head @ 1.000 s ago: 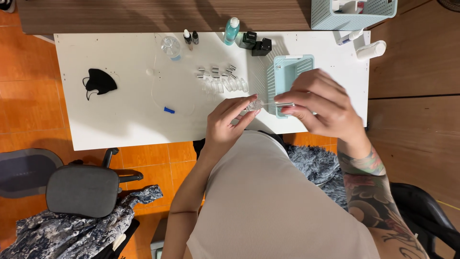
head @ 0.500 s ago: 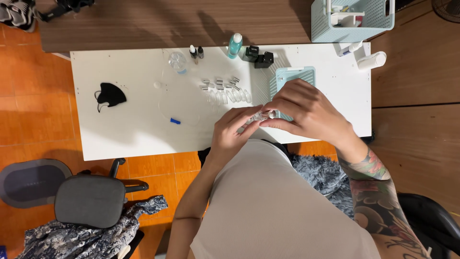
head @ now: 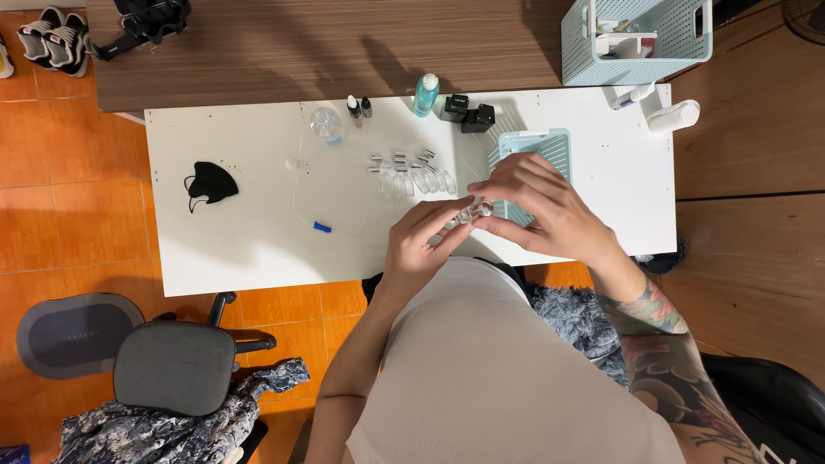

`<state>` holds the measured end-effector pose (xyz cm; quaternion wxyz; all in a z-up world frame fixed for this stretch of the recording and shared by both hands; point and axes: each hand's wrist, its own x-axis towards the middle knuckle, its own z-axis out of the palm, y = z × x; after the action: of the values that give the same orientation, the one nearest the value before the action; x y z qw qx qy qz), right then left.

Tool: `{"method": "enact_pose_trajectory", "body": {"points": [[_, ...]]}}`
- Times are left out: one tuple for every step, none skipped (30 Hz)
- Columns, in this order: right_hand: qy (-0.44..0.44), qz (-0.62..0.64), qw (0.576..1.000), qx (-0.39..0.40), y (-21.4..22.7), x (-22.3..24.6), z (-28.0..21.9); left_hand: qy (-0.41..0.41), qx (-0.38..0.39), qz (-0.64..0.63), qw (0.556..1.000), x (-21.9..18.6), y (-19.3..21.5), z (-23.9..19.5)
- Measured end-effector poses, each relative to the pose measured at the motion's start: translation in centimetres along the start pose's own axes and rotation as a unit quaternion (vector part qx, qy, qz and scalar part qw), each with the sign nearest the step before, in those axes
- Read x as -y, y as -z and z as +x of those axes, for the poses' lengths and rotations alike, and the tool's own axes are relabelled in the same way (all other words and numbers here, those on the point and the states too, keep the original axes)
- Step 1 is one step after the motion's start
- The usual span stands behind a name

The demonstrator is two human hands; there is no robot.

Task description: Preparing and organizing small perfume vials and a syringe on a desk.

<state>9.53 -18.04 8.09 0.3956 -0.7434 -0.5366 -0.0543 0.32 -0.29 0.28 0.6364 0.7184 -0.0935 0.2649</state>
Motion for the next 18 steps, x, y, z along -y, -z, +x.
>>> {"method": "enact_pose_trajectory", "body": {"points": [[-0.001,0.0,1.0,-0.001,-0.1,-0.2,-0.3,0.0,0.001,0.0,1.0,-0.1,-0.1,0.1],[0.005,0.022,1.0,-0.002,-0.3,-0.5,-0.6,-0.003,0.004,0.012,1.0,-0.1,-0.1,0.1],[0.011,0.044,0.999,-0.003,-0.4,-0.8,-0.9,-0.006,0.008,0.024,1.0,-0.2,-0.2,0.3],[0.011,0.044,0.999,-0.004,-0.3,-0.4,-0.5,-0.007,0.009,0.024,1.0,0.0,-0.1,0.3],[0.013,0.062,0.998,0.002,-0.2,0.1,-0.3,-0.009,0.012,0.021,1.0,0.2,-0.2,0.2],[0.014,0.081,0.997,0.008,-0.2,0.5,0.0,-0.011,0.015,0.018,1.0,0.3,-0.2,0.0],[0.014,0.081,0.997,0.008,-0.4,0.4,-0.1,-0.011,0.016,0.018,1.0,0.4,-0.3,-0.1],[0.016,0.06,0.998,-0.019,-0.6,0.3,-0.1,-0.011,0.014,0.013,1.0,0.4,-0.3,-0.2],[0.017,0.038,0.998,-0.046,-0.7,0.2,-0.1,-0.012,0.012,0.008,1.0,0.5,-0.5,-0.2],[0.017,0.037,0.998,-0.046,-1.0,-0.3,-0.4,-0.012,0.013,0.007,1.0,0.3,-0.5,0.0],[0.018,0.027,0.997,-0.064,-1.3,-0.6,-0.6,-0.009,0.014,0.01,1.0,0.1,-0.5,0.2],[0.02,0.016,0.996,-0.082,-1.6,-1.0,-0.9,-0.006,0.015,0.013,1.0,-0.1,-0.4,0.3],[0.018,0.016,0.996,-0.083,-1.5,-0.9,-0.9,-0.005,0.016,0.012,1.0,-0.1,-0.5,0.3],[0.021,0.047,0.996,-0.079,-1.5,-0.7,-0.9,-0.001,0.016,0.004,1.0,0.0,-0.5,0.3],[0.024,0.078,0.994,-0.074,-1.4,-0.6,-0.8,0.003,0.016,-0.004,1.0,0.1,-0.5,0.3],[0.023,0.078,0.994,-0.074,-1.4,-0.4,-0.8,0.004,0.016,-0.005,1.0,0.2,-0.5,0.2],[0.02,0.087,0.993,-0.083,-1.5,-0.2,-0.9,0.0,0.017,-0.006,1.0,0.3,-0.5,0.1],[0.018,0.096,0.991,-0.093,-1.5,0.1,-0.9,-0.003,0.018,-0.008,1.0,0.5,-0.6,0.0]]}}
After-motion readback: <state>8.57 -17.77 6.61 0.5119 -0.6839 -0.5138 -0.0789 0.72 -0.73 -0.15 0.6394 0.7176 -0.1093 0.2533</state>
